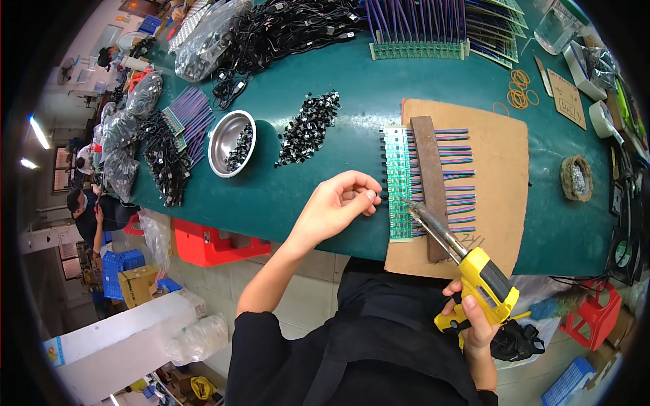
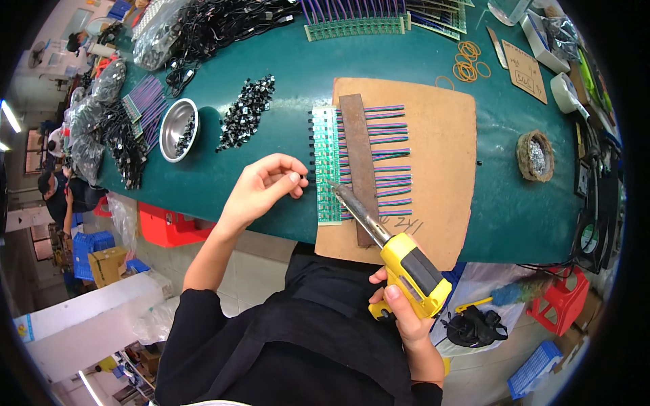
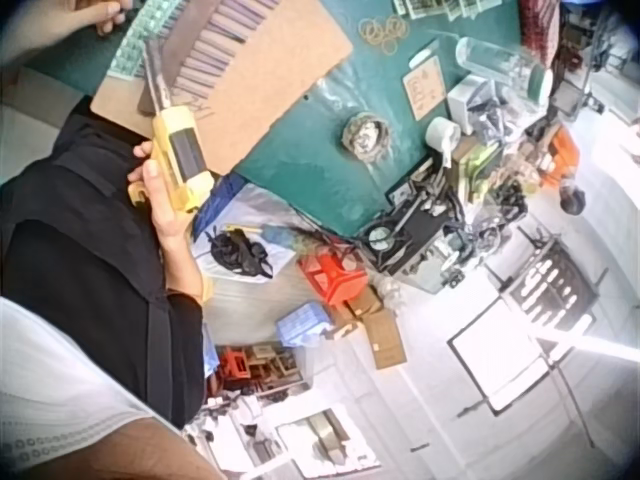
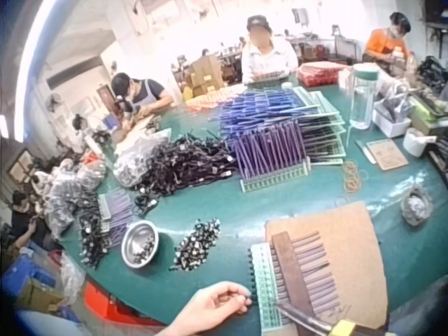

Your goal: The person solders small electronic components onto a circuit board strip using a soldering tool and solder wire.

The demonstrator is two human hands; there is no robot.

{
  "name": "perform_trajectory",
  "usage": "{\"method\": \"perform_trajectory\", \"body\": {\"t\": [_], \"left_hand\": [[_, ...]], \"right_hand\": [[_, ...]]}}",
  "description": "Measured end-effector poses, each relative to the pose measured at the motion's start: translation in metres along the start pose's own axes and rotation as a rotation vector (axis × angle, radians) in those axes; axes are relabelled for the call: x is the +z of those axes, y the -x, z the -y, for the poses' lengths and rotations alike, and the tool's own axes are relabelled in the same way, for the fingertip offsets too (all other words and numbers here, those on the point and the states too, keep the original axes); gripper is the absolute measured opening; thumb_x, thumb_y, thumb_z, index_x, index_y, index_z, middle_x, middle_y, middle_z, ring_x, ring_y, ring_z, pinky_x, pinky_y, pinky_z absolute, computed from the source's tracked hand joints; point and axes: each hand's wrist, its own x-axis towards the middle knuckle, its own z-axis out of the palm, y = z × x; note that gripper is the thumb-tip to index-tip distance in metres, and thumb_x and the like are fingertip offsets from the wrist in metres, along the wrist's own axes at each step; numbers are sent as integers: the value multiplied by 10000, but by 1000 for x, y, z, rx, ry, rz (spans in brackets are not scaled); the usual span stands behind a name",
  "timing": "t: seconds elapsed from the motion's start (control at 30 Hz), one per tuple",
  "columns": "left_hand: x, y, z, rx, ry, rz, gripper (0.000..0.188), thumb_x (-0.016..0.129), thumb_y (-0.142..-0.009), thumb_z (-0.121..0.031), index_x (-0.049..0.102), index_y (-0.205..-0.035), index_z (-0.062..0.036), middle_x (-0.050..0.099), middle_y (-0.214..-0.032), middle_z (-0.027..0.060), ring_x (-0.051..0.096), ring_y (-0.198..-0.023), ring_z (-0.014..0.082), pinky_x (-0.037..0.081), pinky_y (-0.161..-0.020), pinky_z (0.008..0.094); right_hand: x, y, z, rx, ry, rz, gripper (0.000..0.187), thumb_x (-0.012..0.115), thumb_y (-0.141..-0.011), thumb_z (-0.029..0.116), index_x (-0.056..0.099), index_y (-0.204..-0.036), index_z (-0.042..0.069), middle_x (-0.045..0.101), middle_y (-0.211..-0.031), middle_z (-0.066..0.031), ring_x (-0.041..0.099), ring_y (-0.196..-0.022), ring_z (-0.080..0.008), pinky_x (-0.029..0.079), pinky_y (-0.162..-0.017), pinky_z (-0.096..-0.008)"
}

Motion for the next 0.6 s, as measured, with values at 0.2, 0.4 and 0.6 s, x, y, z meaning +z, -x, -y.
{"method": "perform_trajectory", "body": {"t": [0.2, 0.4, 0.6], "left_hand": [[6, -4, 4, 11, -3, 28, 218, 574, -844, -1, 447, -1020, -17, 598, -783, 47, 616, -764, 111, 482, -636, 224], [8, -9, 6, -31, -83, 39, 261, 582, -807, 13, 424, -1012, -23, 596, -747, 38, 607, -729, 99, 462, -602, 210], [9, -9, 7, -31, -113, 30, 261, 590, -798, 13, 424, -996, -26, 593, -739, 36, 593, -700, 87, 458, -585, 206]], "right_hand": [[0, 2, -1, 70, 20, -2, 376, 573, -822, 121, 496, -1150, -46, 579, -913, -152, 607, -789, -207, 526, -552, -283], [6, 1, 2, 92, 69, -17, 342, 577, -820, 118, 516, -1113, -47, 588, -899, -133, 601, -687, -170, 508, -535, -270], [6, 1, 5, 125, 132, 4, 318, 570, -829, 111, 526, -1100, -48, 592, -911, -134, 604, -694, -172, 515, -550, -277]]}}
